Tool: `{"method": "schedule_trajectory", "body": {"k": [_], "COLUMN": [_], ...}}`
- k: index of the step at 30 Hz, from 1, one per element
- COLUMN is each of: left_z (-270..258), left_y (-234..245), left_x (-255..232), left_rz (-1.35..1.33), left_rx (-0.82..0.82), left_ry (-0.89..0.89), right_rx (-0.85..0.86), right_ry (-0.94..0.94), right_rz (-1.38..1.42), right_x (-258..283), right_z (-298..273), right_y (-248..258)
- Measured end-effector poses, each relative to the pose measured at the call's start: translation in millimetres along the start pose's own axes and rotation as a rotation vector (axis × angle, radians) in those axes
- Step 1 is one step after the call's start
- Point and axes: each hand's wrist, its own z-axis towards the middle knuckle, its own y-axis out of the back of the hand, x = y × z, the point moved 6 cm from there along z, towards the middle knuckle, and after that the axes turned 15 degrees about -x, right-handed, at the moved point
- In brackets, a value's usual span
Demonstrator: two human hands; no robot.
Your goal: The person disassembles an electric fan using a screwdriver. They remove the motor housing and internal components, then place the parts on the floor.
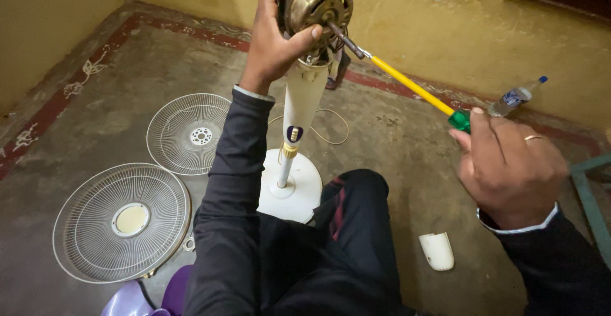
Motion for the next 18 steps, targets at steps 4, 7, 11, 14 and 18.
{"method": "schedule_trajectory", "body": {"k": [4, 7, 11, 14, 18], "left_z": [0.2, 0.1, -1.3, -1.1, -0.3], "left_y": [-1.2, -0.6, 0.7, 1.3, 0.7], "left_x": [0.9, 1.4, 0.0, -5.0, -7.3], "left_rz": [-0.038, 0.028, 0.011, 0.053, 0.105], "left_rx": [-0.01, -0.029, -0.011, -0.004, -0.023], "left_ry": [-0.004, -0.018, 0.001, -0.043, -0.051], "right_rx": [0.069, -0.037, 0.044, -0.023, -0.01], "right_ry": [-0.046, -0.039, 0.022, 0.092, 0.05], "right_rz": [0.039, 0.22, 0.087, 0.016, -0.016], "right_x": [0.7, 2.0, 0.7, -1.0, -5.5], "right_z": [2.8, 3.2, 0.3, 6.9, 14.7], "right_y": [-5.5, 0.4, -2.0, 5.7, 3.3]}}
